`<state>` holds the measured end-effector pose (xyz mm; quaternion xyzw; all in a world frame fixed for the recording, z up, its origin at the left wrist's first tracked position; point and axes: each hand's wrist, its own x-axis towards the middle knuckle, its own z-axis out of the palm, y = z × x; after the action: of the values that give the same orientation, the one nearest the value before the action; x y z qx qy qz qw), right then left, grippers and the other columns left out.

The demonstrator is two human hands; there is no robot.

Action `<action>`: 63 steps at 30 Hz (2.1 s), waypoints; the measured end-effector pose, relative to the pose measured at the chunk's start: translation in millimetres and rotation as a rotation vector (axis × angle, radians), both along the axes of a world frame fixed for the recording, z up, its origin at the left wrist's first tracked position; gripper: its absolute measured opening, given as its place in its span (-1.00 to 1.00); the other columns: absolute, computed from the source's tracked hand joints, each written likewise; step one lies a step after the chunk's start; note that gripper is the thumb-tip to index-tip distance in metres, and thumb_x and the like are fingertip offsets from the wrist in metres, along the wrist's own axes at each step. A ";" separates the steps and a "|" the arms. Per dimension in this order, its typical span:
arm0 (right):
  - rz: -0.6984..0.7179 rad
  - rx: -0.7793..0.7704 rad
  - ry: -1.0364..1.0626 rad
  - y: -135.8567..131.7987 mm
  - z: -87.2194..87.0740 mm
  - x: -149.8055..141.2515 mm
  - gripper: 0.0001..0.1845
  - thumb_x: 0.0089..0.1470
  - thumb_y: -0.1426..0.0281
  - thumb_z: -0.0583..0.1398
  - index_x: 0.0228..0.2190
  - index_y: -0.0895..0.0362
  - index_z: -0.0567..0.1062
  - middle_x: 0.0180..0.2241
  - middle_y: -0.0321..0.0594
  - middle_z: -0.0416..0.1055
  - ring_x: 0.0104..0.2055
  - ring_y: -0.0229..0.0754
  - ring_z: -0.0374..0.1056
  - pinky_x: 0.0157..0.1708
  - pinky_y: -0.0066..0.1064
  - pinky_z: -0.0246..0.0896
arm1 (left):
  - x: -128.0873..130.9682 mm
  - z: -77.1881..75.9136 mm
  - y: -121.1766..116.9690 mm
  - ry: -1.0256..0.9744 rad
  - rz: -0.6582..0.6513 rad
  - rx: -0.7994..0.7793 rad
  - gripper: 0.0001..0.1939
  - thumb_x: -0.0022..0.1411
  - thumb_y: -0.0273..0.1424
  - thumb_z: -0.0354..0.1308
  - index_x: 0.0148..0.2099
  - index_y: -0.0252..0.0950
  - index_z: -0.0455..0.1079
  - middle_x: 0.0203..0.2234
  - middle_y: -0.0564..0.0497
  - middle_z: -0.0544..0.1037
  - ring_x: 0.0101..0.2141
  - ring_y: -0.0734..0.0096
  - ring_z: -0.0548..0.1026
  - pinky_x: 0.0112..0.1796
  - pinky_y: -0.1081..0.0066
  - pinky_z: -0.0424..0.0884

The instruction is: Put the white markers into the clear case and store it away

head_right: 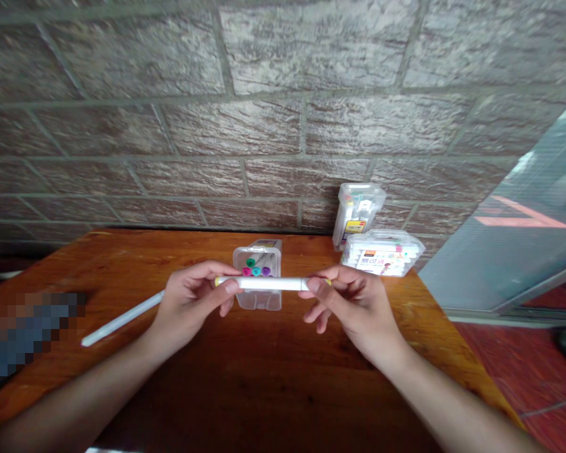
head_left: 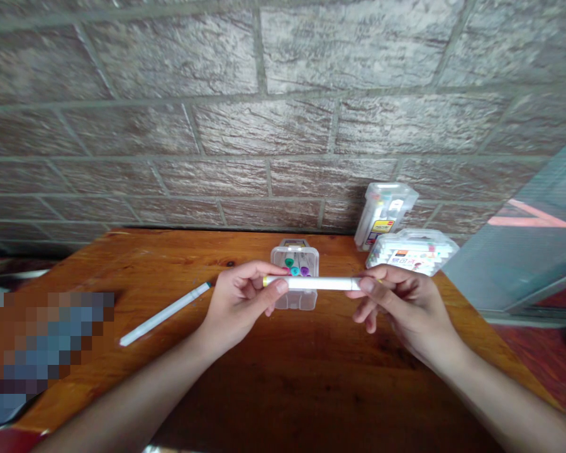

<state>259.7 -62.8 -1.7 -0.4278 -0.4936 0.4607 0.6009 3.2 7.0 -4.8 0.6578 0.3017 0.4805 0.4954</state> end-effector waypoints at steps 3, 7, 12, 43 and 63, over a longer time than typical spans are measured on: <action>0.003 -0.016 -0.014 0.8 0.3 -0.2 -0.72 0.08 0.19 0.47 -0.39 0.16 0.66 -0.41 -0.08 0.69 -0.59 -0.13 0.58 -0.71 -0.48 0.47 | 2.3 1.5 -1.1 0.006 0.012 0.035 -0.80 0.20 -0.33 0.44 -0.19 -0.34 0.62 -0.64 0.09 0.52 -0.66 0.55 0.40 -0.61 0.55 0.28; 0.003 -0.009 -0.051 1.6 1.1 -1.3 -0.69 -0.01 0.20 0.52 -0.39 0.16 0.64 -0.46 -0.13 0.67 -0.61 -0.14 0.56 -0.69 -0.47 0.48 | 5.5 4.1 -3.1 0.011 0.023 0.083 -0.86 0.16 -0.37 0.45 -0.23 -0.31 0.64 -0.61 0.08 0.55 -0.67 0.56 0.36 -0.64 0.54 0.24; -0.018 0.041 -0.117 2.6 -5.1 -1.5 -0.69 -0.01 0.21 0.53 -0.36 0.15 0.63 -0.61 -0.21 0.59 -0.70 -0.23 0.43 -0.71 -0.49 0.40 | 6.7 4.3 -4.7 0.021 0.027 0.095 -0.92 0.16 -0.42 0.44 -0.27 -0.29 0.64 -0.59 0.07 0.58 -0.61 0.51 0.43 -0.59 0.52 0.30; -0.006 0.074 -0.164 -2.0 -8.9 -3.1 -0.83 0.05 0.37 0.50 -0.29 0.14 0.70 -0.58 -0.24 0.60 -0.67 -0.30 0.45 -0.65 -0.58 0.42 | 7.5 -2.3 -1.6 -0.037 -0.012 0.127 -0.90 0.10 -0.54 0.44 -0.30 -0.33 0.60 -0.47 0.04 0.65 -0.48 0.55 0.53 -0.43 0.62 0.41; 0.120 0.117 -0.006 -0.8 -9.7 4.8 -0.84 0.20 0.40 0.40 -0.14 0.06 0.72 -0.36 -0.11 0.71 -0.57 -0.19 0.60 -0.65 -0.56 0.48 | -0.3 0.7 0.7 -0.081 -0.094 -0.044 -0.79 0.18 -0.36 0.44 -0.14 -0.33 0.69 -0.59 -0.03 0.61 -0.68 0.57 0.40 -0.61 0.57 0.34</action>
<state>264.5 -63.6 -11.4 -0.3628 -0.5462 0.4651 0.5947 2.9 7.7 -4.2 0.6403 0.2606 0.4762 0.5435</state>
